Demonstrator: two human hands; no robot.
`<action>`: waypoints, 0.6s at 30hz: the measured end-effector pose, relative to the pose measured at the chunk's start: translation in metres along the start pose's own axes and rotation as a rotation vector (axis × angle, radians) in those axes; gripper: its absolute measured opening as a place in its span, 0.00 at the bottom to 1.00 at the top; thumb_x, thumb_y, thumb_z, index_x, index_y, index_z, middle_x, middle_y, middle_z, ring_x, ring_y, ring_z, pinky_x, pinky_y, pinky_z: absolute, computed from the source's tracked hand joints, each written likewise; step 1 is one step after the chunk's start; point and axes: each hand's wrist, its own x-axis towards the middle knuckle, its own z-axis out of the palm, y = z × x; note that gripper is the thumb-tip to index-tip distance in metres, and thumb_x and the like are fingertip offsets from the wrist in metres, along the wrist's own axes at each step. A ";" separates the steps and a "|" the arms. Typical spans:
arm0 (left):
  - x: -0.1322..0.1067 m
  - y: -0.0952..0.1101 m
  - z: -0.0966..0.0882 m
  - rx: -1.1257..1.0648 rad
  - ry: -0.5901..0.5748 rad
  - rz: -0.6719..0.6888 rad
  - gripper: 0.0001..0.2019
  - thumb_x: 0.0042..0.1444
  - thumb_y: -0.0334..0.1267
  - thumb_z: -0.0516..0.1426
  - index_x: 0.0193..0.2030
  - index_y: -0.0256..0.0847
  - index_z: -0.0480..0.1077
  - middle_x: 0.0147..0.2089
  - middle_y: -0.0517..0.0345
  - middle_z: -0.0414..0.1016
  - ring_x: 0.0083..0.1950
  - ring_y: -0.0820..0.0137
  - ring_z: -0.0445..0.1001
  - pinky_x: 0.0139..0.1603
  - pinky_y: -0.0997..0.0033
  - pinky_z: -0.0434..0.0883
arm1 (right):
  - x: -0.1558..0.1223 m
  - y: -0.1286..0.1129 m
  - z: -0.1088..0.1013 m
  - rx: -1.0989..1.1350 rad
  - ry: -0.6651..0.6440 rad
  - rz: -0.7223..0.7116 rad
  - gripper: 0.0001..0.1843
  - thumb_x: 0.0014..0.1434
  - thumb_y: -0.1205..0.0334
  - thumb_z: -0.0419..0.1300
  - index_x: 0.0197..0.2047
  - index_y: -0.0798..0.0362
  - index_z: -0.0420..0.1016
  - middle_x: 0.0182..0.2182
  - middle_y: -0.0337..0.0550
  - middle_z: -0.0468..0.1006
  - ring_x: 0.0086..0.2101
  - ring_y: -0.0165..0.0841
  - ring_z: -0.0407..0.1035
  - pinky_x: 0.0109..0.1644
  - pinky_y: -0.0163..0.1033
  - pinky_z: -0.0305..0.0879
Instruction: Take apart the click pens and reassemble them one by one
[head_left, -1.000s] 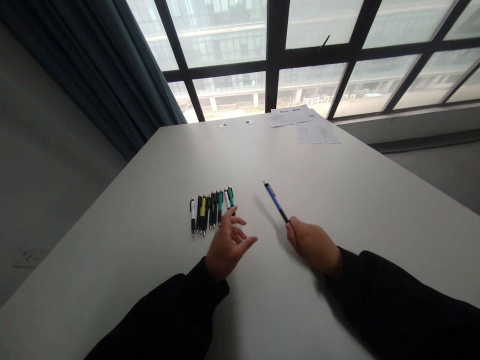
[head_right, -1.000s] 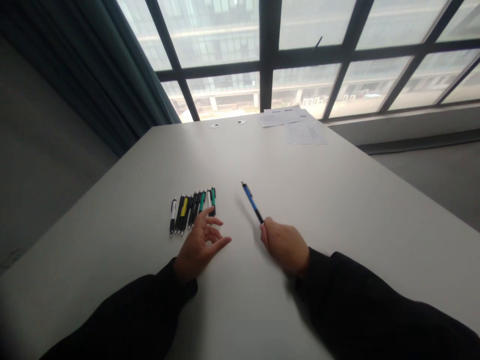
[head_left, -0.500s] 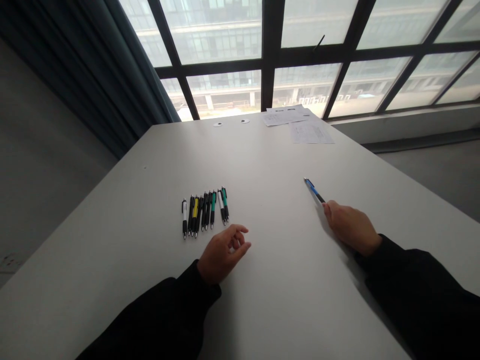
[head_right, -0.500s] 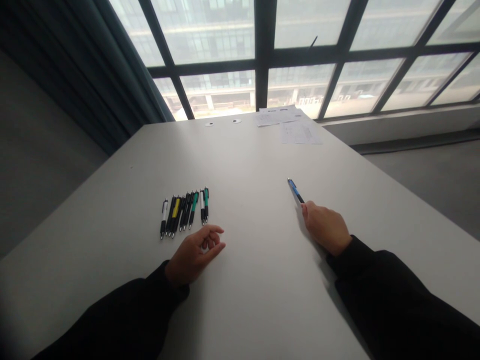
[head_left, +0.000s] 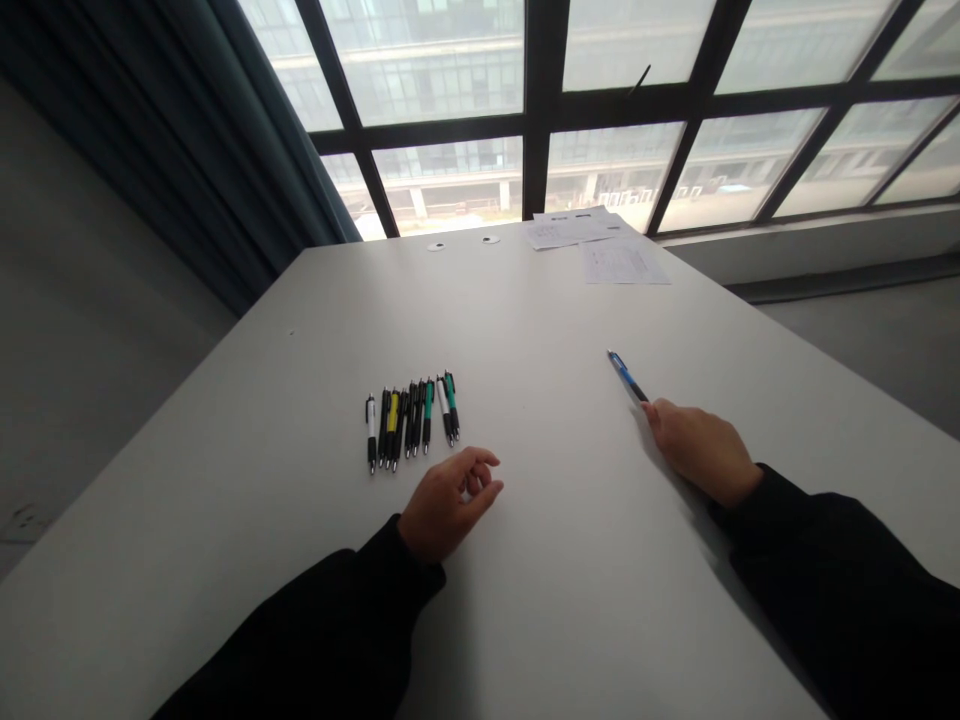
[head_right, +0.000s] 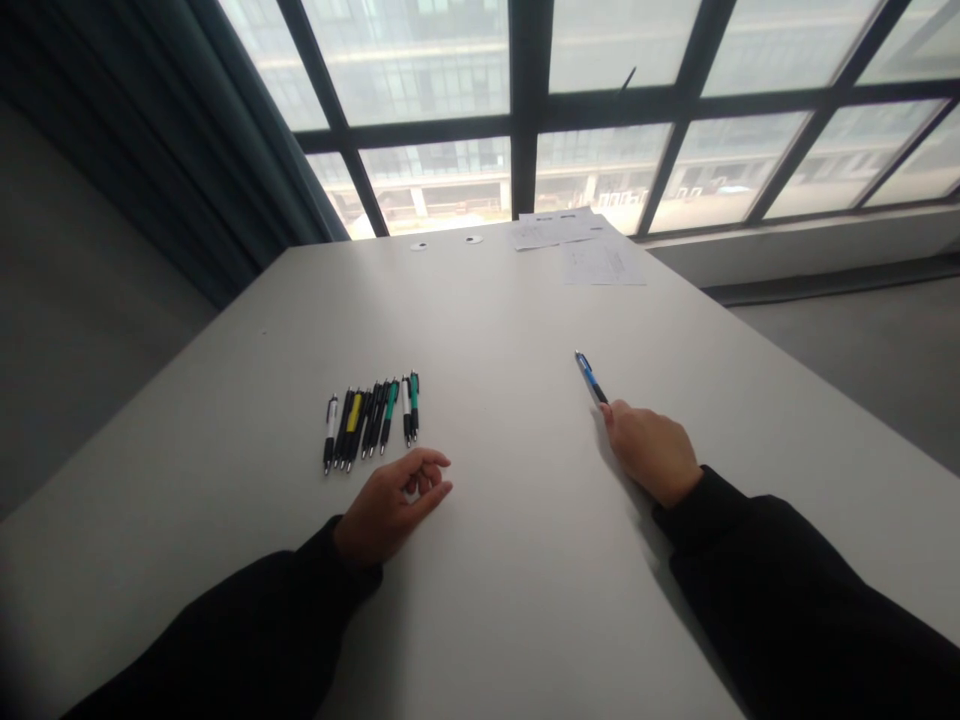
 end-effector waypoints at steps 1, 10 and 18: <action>0.000 0.000 0.000 -0.003 0.003 0.000 0.09 0.59 0.38 0.58 0.45 0.40 0.69 0.32 0.62 0.72 0.29 0.74 0.68 0.32 0.73 0.65 | 0.000 0.000 0.000 -0.003 0.003 -0.006 0.24 0.72 0.52 0.38 0.40 0.54 0.70 0.29 0.51 0.80 0.30 0.43 0.77 0.27 0.38 0.56; 0.000 0.001 0.000 0.023 -0.002 0.006 0.08 0.59 0.37 0.58 0.44 0.40 0.70 0.31 0.62 0.72 0.30 0.74 0.67 0.32 0.74 0.65 | 0.000 0.000 -0.003 0.017 -0.027 0.010 0.25 0.72 0.49 0.38 0.41 0.54 0.71 0.30 0.51 0.80 0.30 0.42 0.77 0.28 0.38 0.55; 0.000 -0.001 0.002 0.059 0.000 0.018 0.07 0.59 0.38 0.58 0.43 0.40 0.71 0.31 0.61 0.71 0.30 0.73 0.68 0.32 0.73 0.65 | 0.001 0.001 0.001 0.025 -0.015 0.012 0.27 0.71 0.47 0.37 0.41 0.54 0.72 0.30 0.51 0.80 0.29 0.41 0.76 0.27 0.37 0.52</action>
